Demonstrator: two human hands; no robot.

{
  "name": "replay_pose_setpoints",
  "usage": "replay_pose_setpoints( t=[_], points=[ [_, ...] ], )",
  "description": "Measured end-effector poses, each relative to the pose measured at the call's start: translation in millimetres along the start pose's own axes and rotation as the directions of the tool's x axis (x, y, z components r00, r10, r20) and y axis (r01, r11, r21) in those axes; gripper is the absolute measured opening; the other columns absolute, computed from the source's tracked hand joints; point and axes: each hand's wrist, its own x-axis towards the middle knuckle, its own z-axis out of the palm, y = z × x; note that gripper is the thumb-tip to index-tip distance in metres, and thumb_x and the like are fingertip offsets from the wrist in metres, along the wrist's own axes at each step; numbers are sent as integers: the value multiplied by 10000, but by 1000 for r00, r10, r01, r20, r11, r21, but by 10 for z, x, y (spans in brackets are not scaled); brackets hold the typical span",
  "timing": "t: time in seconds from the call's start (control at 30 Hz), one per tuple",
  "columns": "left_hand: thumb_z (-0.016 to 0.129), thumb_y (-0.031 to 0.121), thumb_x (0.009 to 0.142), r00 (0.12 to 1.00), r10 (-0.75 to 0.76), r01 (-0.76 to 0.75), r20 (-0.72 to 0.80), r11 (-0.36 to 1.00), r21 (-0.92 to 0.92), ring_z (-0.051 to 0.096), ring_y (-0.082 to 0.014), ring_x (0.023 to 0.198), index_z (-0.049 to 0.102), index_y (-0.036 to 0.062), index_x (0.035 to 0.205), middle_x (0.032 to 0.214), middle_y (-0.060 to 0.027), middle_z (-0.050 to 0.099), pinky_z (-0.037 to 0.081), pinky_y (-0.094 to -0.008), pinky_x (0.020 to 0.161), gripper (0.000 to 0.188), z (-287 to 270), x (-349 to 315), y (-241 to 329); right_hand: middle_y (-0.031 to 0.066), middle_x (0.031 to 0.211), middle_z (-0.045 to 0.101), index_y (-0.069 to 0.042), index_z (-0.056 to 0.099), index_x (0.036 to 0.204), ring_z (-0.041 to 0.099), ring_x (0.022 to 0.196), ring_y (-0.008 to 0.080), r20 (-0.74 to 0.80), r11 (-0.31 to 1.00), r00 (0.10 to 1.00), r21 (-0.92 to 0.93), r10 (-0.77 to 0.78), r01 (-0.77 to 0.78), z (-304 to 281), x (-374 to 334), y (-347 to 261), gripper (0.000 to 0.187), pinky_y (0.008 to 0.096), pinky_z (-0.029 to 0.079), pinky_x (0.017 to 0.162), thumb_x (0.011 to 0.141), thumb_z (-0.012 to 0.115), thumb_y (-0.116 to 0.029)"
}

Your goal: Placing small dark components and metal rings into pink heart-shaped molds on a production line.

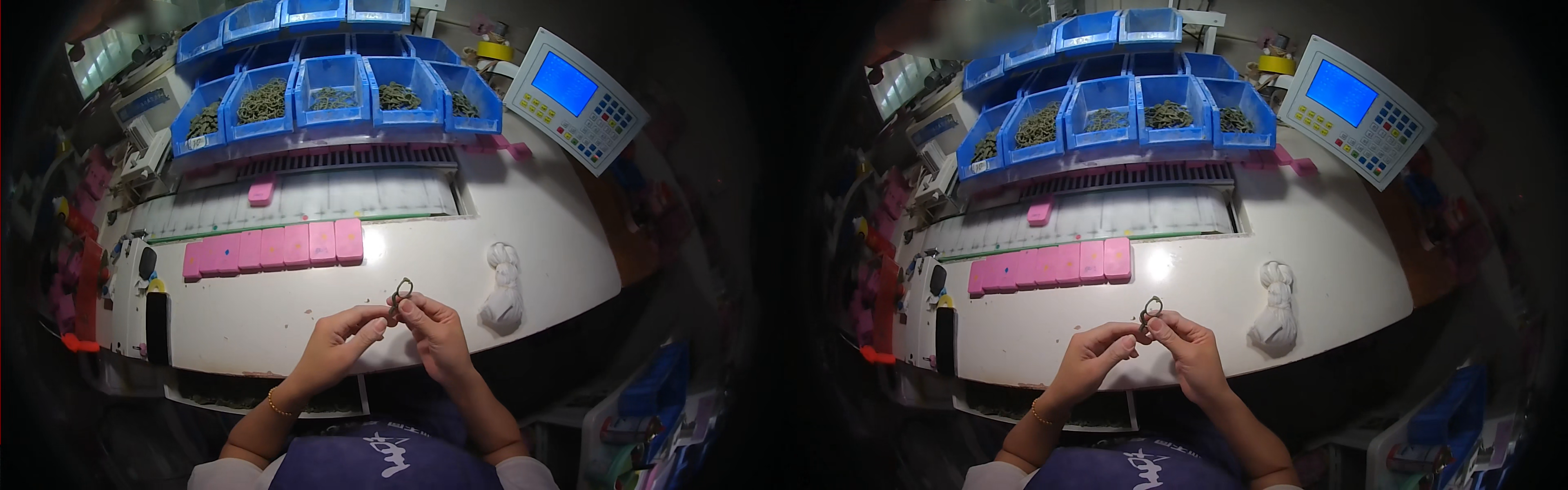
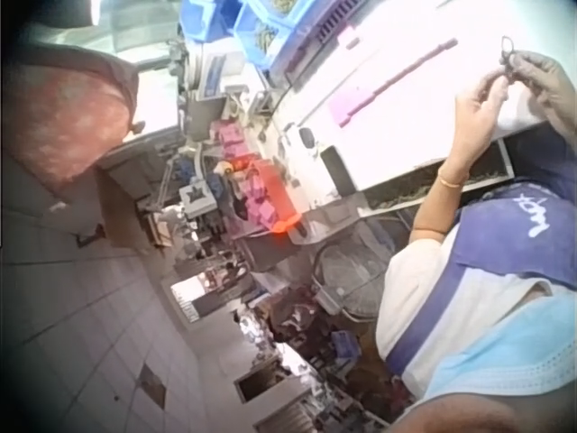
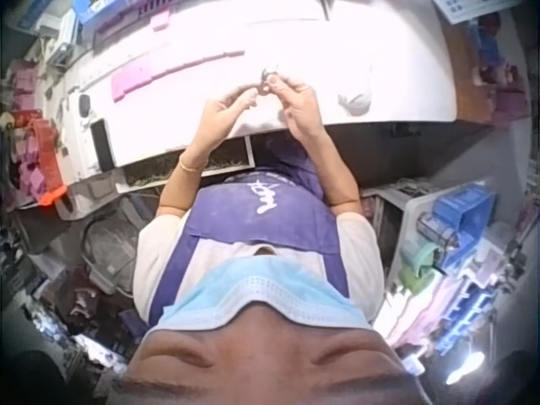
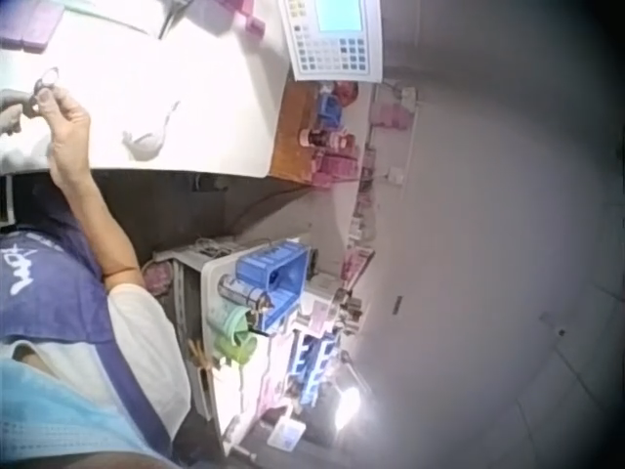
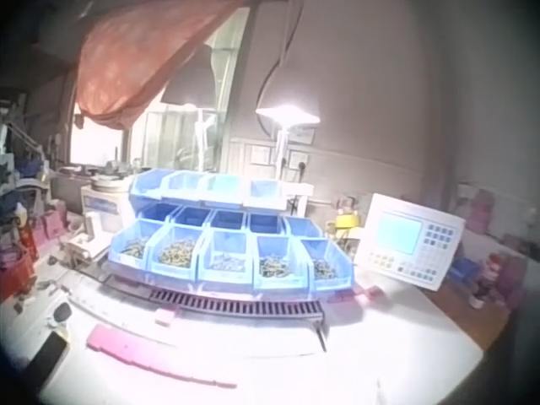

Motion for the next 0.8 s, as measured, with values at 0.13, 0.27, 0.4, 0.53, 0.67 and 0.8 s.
replay_pose_setpoints(
  t=[0.13, 0.27, 0.4, 0.53, 0.67, 0.8],
  points=[
    [625, 107, 964, 990, 124, -115, -73, 986, 120, 657, -139, 952, 655, -45, 1166, 1039, -114, 711, 516, -276, 854, 255, 55, -47, -59, 65, 1026, 672, 14, 709, 1056, 602, 953, 136, -36, 992, 996, -104, -82, 78, 79, -63, 15, 175, 294, 456, 915, 958, 644, -115],
    [654, 91, 942, 973, 178, -143, -149, 965, 220, 676, -142, 884, 679, -52, 1109, 954, -113, 729, 529, -271, 813, 221, 94, -58, -106, 64, 1056, 660, 19, 712, 1051, 595, 984, 135, -55, 976, 983, -140, -176, 167, 105, -90, 60, 153, 286, 447, 931, 942, 658, -74],
    [683, 96, 913, 943, 238, -189, -233, 958, 214, 615, -114, 740, 718, -25, 1046, 863, -96, 720, 497, -258, 700, 184, 151, -62, -150, 75, 1074, 655, 25, 705, 1077, 619, 979, 146, -49, 954, 969, -194, -244, 230, 145, -102, 88, 172, 301, 501, 896, 945, 662, -75],
    [673, 72, 919, 928, 283, -217, -243, 939, 266, 632, -115, 757, 716, -28, 1050, 879, -97, 726, 506, -254, 706, 170, 147, -80, -159, 74, 1059, 650, 29, 703, 1074, 627, 950, 145, -63, 949, 961, -190, -268, 252, 180, -112, 119, 167, 290, 515, 866, 946, 659, -70],
    [662, 57, 929, 909, 347, -270, -232, 912, 308, 639, -108, 747, 715, -26, 1058, 879, -92, 732, 516, -250, 694, 162, 165, -73, -166, 65, 1044, 650, 29, 702, 1073, 628, 937, 140, -68, 959, 965, -147, -254, 242, 161, -118, 149, 167, 284, 516, 865, 948, 656, -70],
    [662, 47, 924, 893, 380, -291, -242, 896, 335, 639, -110, 738, 714, -29, 1049, 866, -98, 729, 513, -248, 687, 156, 192, -61, -179, 60, 1037, 650, 29, 701, 1070, 628, 935, 139, -70, 964, 967, -127, -245, 235, 142, -114, 174, 164, 280, 515, 864, 948, 655, -71]
  ],
)
